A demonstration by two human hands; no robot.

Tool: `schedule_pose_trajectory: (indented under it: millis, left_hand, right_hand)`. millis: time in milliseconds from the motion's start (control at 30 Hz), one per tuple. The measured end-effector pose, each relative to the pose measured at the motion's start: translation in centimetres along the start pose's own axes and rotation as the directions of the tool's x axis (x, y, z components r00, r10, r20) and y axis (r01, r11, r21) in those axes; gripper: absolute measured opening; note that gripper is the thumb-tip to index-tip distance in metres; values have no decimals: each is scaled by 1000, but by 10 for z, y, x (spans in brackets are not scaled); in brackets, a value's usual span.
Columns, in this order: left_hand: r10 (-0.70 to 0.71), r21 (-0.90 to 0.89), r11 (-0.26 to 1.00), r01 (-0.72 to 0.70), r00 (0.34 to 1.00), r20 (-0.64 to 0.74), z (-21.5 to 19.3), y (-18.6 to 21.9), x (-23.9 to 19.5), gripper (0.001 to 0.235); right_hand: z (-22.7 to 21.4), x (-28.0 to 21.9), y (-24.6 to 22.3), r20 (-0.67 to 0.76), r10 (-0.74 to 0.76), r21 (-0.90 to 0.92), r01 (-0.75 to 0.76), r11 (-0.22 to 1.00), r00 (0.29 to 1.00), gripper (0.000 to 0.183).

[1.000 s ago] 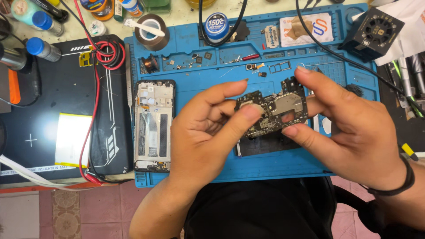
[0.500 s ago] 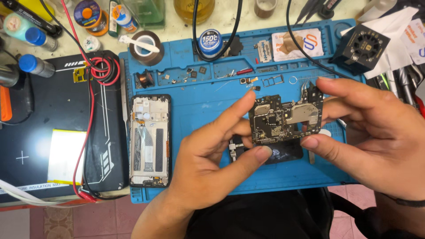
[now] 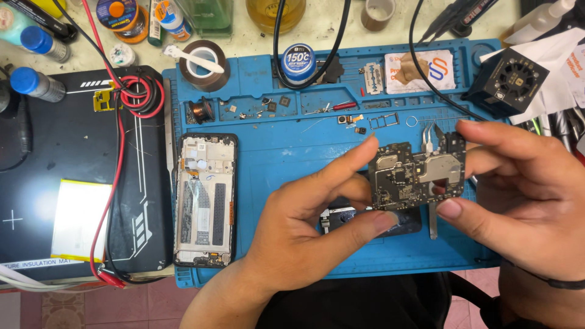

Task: The person handles a small circuit board, turning it over and inspecting it. They then use a soldering iron to work on specific points on the board. The person continues to inspect the board after soldering.

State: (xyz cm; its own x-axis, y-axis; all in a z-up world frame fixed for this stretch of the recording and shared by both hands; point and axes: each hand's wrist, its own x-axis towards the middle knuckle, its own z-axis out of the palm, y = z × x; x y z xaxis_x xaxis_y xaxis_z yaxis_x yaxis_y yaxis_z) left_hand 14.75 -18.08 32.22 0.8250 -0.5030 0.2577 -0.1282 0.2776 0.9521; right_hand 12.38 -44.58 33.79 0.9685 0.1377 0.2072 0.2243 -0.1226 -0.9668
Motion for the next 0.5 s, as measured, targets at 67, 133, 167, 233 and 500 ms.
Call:
schedule_pose_trajectory:
  millis: [67, 133, 167, 233, 500]
  left_hand:
    - [-1, -20, 1000, 1, 1000, 10, -1, -1, 0, 66]
    - [-19, -36, 999, 20, 1000, 7, -1, -3, 0, 66]
    - [-32, -44, 998, 32, 999, 3, -1, -3, 0, 66]
    - [-54, -39, 998, 53, 998, -18, -1, -5, 0, 67]
    - [-121, -13, 993, 120, 987, -108, -1, -13, 7, 71]
  right_hand:
    - [1, -1, 0, 8, -55, -21, 56, 998, 998, 73]
    - [2, -1, 1, 1, -75, -39, 75, 996, 997, 72]
    - [3, -1, 1, -10, -67, -46, 66, 997, 998, 73]
    - [5, 0, 3, -28, -70, -38, 69, 997, 997, 72]
    - [11, 5, 18, -27, -25, 57, 27, 998, 999, 73]
